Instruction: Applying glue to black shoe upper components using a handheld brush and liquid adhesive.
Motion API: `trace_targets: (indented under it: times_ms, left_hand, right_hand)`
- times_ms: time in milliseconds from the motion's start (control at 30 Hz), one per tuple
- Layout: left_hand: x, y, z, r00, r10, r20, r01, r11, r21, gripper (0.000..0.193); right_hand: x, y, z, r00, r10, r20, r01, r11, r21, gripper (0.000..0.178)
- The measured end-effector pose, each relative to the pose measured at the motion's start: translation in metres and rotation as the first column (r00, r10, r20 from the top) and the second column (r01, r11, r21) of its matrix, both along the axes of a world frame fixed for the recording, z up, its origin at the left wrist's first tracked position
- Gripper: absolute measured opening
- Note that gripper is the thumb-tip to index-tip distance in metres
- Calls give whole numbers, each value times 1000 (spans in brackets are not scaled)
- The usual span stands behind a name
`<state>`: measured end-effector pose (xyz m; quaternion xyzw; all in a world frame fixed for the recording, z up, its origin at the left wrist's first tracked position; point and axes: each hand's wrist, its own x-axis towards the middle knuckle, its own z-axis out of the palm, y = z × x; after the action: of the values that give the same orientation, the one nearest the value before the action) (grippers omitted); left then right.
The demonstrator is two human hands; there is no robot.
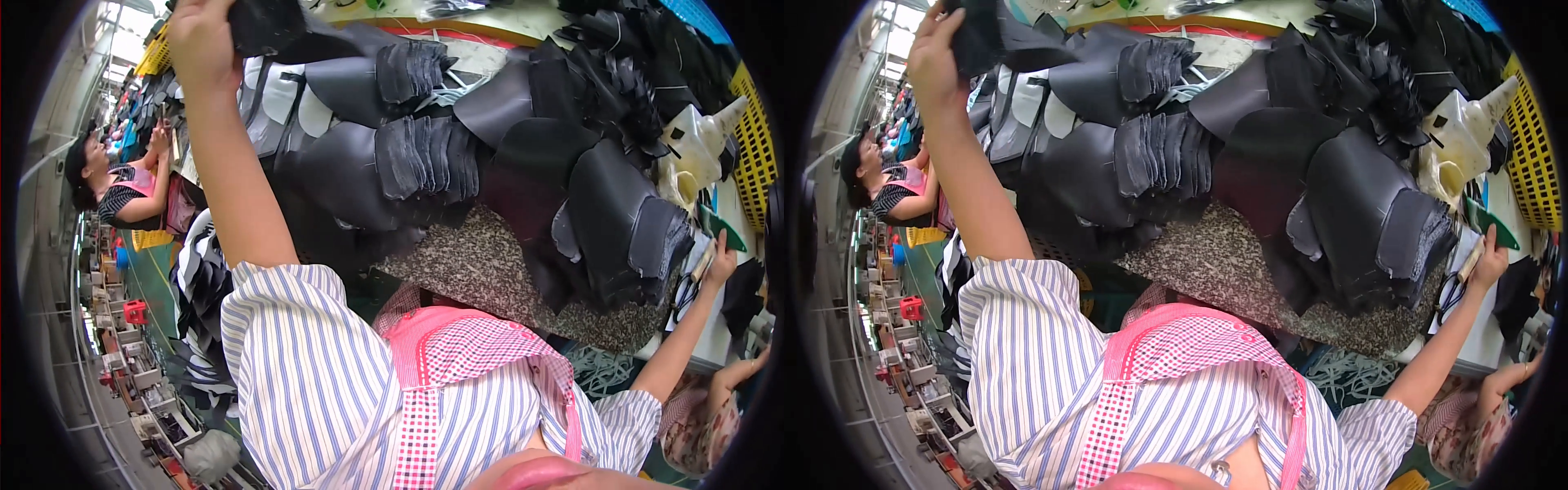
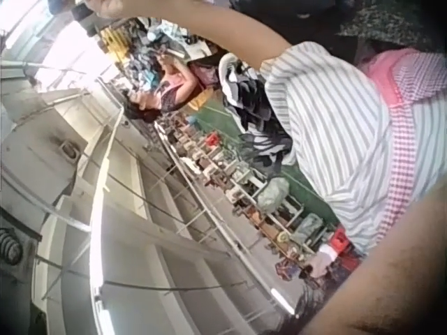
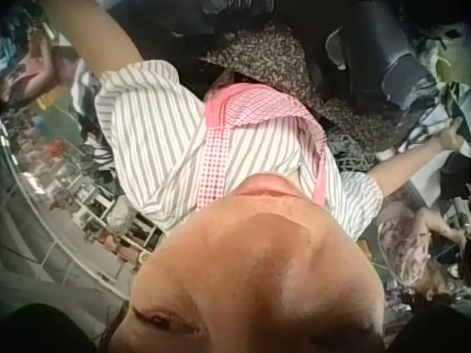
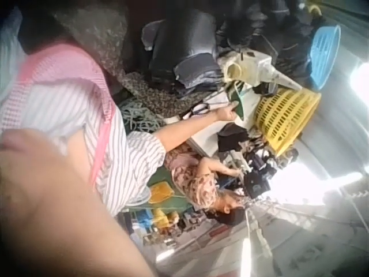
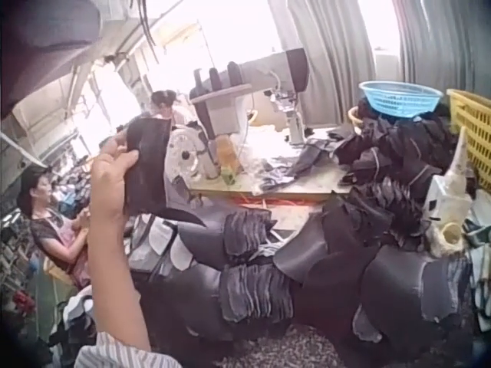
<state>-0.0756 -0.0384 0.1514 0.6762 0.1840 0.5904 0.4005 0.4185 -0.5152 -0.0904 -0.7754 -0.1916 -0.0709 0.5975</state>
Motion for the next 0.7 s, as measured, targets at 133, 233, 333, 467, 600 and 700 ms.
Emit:
trace_targets:
  times_ms: [133,233,333,467,600,700]
  left_hand:
    - [-31,62,-49,682,449,-578,-364,893,264,34]
    - [-8,107,-171,678,552,-486,-355,824,441,32]
    - [12,83,-212,573,471,-671,-410,873,263,41]
    - [51,36,-177,572,693,-438,-383,698,605,45]
    - [121,-100,-151,876,-32,-481,266,865,426,36]
    - [158,-163,-168,764,-309,-566,555,763,332,30]
  right_hand:
    - [-7,12,-1,996,-5,92,14,995,-101,26]
    - [-13,-6,5,999,6,34,-7,999,35,26]
    - [-35,-14,29,999,42,-24,-37,981,191,21]
    - [-5,-67,36,983,60,175,-85,987,138,19]
    - [-66,-22,68,974,200,-106,-119,851,512,10]
    - [-140,77,103,917,399,24,-351,774,528,7]
